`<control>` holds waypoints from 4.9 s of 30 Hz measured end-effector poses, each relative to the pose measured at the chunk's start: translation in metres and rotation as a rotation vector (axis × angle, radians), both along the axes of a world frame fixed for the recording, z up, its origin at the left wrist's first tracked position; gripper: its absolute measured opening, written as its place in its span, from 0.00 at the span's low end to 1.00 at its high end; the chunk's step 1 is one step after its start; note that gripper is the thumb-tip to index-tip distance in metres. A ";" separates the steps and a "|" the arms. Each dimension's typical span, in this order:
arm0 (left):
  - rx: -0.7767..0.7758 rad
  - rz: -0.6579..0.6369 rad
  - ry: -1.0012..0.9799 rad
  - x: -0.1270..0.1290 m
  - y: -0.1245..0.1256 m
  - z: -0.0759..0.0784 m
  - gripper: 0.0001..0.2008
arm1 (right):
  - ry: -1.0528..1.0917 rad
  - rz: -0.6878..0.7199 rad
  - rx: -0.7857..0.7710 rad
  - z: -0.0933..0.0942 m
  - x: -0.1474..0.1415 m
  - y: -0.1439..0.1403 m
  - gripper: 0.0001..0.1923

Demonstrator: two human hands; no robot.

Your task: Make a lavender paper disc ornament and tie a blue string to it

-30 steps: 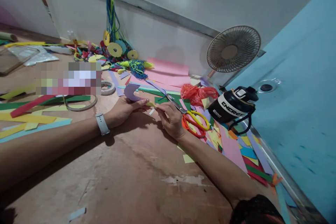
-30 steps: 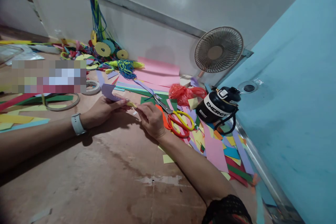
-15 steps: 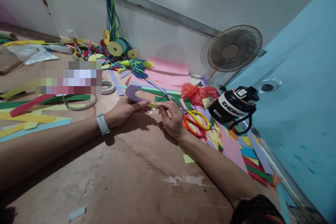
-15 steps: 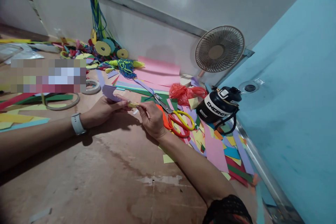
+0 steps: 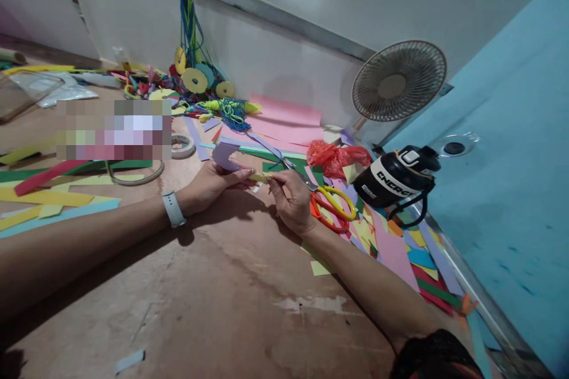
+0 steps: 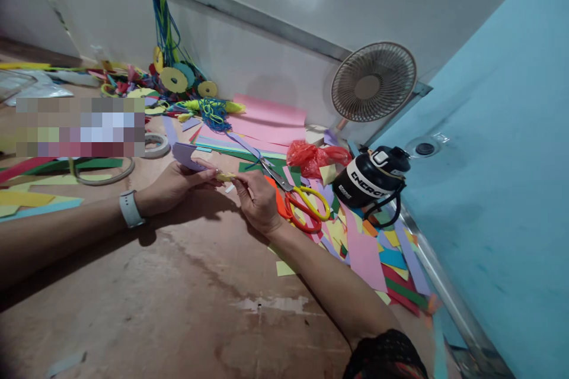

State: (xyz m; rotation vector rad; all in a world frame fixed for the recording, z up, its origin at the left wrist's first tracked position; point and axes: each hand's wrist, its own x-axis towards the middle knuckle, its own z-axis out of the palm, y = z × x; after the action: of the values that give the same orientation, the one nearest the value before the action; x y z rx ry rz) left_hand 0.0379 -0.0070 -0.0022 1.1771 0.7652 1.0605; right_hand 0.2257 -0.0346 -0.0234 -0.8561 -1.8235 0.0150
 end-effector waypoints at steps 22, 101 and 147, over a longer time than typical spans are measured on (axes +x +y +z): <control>-0.029 0.027 0.030 0.000 0.001 0.000 0.13 | -0.063 0.020 0.061 -0.002 0.002 0.001 0.07; -0.021 0.050 -0.017 -0.001 0.001 -0.002 0.15 | -0.178 -0.001 0.062 0.004 0.010 0.003 0.09; -0.076 0.048 0.137 -0.002 0.000 0.002 0.21 | 0.330 0.212 -0.622 0.010 0.005 0.004 0.11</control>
State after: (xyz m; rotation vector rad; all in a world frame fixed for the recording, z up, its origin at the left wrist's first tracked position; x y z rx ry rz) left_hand 0.0360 -0.0074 -0.0002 1.1797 0.9371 0.9890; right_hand 0.2309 -0.0306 -0.0134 -1.0038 -1.5952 0.8471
